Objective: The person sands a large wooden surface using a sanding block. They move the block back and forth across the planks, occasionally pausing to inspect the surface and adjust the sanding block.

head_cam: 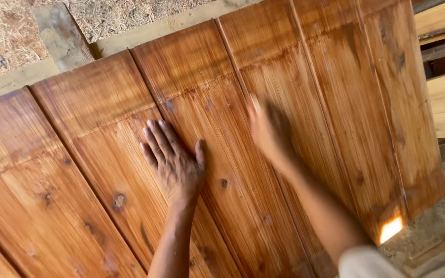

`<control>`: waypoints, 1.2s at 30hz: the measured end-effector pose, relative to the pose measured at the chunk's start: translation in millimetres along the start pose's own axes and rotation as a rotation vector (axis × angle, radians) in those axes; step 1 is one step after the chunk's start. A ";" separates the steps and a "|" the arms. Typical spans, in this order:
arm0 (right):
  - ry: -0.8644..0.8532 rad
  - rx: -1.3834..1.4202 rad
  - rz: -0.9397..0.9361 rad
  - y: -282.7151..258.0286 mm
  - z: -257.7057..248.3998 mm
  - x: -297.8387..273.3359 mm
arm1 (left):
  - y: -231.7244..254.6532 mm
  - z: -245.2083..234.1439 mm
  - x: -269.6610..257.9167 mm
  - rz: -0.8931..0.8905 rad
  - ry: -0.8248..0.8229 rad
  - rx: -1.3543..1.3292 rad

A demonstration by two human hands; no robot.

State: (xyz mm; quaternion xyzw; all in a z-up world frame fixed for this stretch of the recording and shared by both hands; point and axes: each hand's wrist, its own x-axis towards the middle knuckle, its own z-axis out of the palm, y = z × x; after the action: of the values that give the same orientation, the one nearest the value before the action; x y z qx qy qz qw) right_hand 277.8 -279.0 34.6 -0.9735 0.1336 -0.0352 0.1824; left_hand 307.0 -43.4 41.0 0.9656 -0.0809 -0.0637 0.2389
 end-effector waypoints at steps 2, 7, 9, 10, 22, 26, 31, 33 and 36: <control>0.236 -0.024 -0.298 -0.5 -30.0 -68.3 | 2.1 6.4 19.6 0.017 0.033 0.061; 0.148 -0.010 -0.184 17.4 -9.5 -59.5 | -6.4 13.7 0.1 -0.004 0.013 0.013; 0.234 0.011 -0.212 16.5 19.7 44.4 | -3.9 12.4 10.9 0.003 0.063 0.005; 0.239 -0.032 -0.224 10.8 25.4 110.3 | 0.5 13.5 20.7 -0.004 0.091 0.004; 0.249 -0.068 -0.186 32.2 18.8 -15.1 | -2.4 18.3 7.6 -0.075 -0.174 0.131; 0.133 -0.111 -0.151 66.2 -15.4 -204.0 | -3.9 23.4 7.8 -0.045 -0.136 0.187; 0.008 -0.088 -0.005 99.1 -48.5 -399.9 | 1.1 35.3 -13.1 0.004 -0.082 0.222; 0.015 -0.048 -0.004 127.1 -43.7 -476.8 | 4.0 39.4 -47.3 -0.037 -0.159 0.177; -0.317 -0.078 0.154 167.2 -36.7 -592.4 | 30.3 53.1 -110.6 0.060 0.001 0.254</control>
State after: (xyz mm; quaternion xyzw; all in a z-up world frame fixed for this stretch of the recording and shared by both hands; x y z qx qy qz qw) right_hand -337.7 -280.2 -3.9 -0.9600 0.1787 0.1381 0.1655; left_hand 186.3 -73.2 18.0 0.9853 -0.1168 -0.0455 0.1164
